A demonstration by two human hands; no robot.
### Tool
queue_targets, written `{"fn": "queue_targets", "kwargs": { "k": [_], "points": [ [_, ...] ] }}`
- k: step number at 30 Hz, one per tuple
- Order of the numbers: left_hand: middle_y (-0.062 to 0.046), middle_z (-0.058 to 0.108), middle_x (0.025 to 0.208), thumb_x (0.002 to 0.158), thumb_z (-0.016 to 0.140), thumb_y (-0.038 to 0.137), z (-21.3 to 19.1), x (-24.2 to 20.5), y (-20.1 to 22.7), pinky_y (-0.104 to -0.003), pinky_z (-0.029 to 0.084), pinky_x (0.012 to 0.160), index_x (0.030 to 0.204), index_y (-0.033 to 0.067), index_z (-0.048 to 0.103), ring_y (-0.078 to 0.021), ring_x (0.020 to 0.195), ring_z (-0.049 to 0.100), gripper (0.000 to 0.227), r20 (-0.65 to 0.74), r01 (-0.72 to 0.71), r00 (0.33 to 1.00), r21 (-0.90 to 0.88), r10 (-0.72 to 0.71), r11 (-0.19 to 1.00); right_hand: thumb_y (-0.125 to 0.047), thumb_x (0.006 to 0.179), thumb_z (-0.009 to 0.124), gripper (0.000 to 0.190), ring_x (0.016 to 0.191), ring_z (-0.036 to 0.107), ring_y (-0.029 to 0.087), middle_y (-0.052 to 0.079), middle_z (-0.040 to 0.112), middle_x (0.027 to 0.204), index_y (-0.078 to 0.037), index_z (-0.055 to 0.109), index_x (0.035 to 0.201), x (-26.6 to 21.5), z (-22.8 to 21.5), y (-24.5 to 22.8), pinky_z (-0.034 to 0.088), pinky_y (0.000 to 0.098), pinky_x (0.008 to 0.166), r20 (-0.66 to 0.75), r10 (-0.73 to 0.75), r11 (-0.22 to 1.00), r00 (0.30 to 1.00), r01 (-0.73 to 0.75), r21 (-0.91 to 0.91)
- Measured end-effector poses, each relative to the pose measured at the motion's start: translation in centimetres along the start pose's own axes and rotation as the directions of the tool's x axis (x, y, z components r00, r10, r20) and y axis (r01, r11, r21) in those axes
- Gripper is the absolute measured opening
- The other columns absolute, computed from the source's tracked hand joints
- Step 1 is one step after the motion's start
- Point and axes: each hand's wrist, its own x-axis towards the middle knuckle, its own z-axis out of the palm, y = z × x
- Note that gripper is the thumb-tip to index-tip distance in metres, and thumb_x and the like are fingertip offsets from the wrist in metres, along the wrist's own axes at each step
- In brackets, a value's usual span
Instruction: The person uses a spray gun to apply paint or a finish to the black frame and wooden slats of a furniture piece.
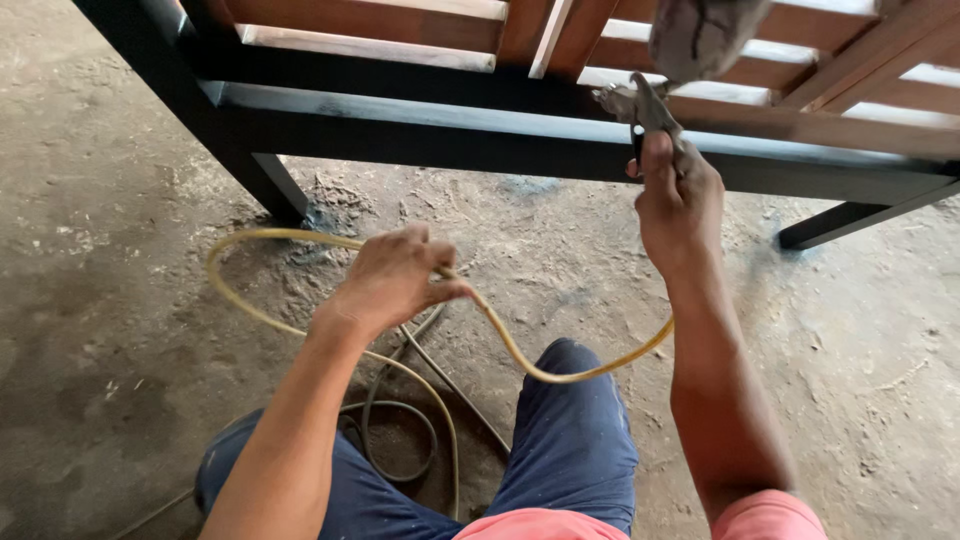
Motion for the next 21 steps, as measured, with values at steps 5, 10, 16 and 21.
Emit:
{"fn": "queue_targets", "kwargs": {
  "k": [5, 10, 16, 21],
  "points": [
    [0.000, 0.063, 0.085, 0.099, 0.058, 0.048, 3.3, 1.9, -2.4, -0.029, 0.052, 0.074, 0.106, 0.0227, 0.076, -0.0150, 0.080, 0.060, 0.031, -0.158, -0.143, 0.979, -0.096, 0.127, 0.985, -0.058, 0.110, 0.042, 0.059, 0.064, 0.054, 0.009, 0.005, 0.062, 0.079, -0.003, 0.058, 0.097, 0.7, 0.7, 0.3, 0.044, 0.0282, 0.054, 0.017, -0.066, 0.996, 0.998, 0.067, -0.050],
    [0.000, 0.066, 0.079, 0.096, 0.063, 0.041, 5.4, 2.7, -3.3, -0.033, 0.050, 0.074, 0.103, 0.0222, 0.078, -0.0159, 0.078, 0.060, 0.025, -0.299, -0.245, 0.926, -0.008, 0.232, 0.969, -0.056, 0.106, 0.041, 0.054, 0.060, 0.054, 0.007, 0.002, 0.065, 0.083, -0.006, 0.060, 0.099, -0.7, 0.3, 1.6, 0.043, 0.0273, 0.052, 0.075, -0.114, 0.982, 0.991, 0.101, 0.158],
    [-0.004, 0.065, 0.072, 0.094, 0.072, 0.040, 5.6, 2.1, -2.9, -0.035, 0.052, 0.070, 0.095, 0.0144, 0.078, -0.0171, 0.070, 0.061, 0.026, -0.479, -0.185, 0.860, 0.025, 0.174, 0.982, -0.055, 0.108, 0.043, 0.055, 0.059, 0.048, 0.008, 0.001, 0.056, 0.076, -0.005, 0.061, 0.096, 1.8, 2.0, 4.6, 0.038, 0.0281, 0.050, 0.095, -0.042, 0.973, 0.995, 0.020, 0.229],
    [-0.006, 0.066, 0.079, 0.087, 0.078, 0.028, 5.3, -0.2, -1.6, -0.040, 0.051, 0.067, 0.093, 0.0071, 0.076, -0.0219, 0.073, 0.064, 0.022, -0.616, -0.135, 0.779, 0.009, 0.112, 0.991, -0.057, 0.107, 0.043, 0.051, 0.061, 0.050, 0.005, -0.002, 0.054, 0.074, -0.008, 0.052, 0.095, 3.2, 2.1, 6.3, 0.041, 0.0236, 0.050, 0.049, -0.154, 0.902, 0.987, 0.120, 0.415]
  ]
}}
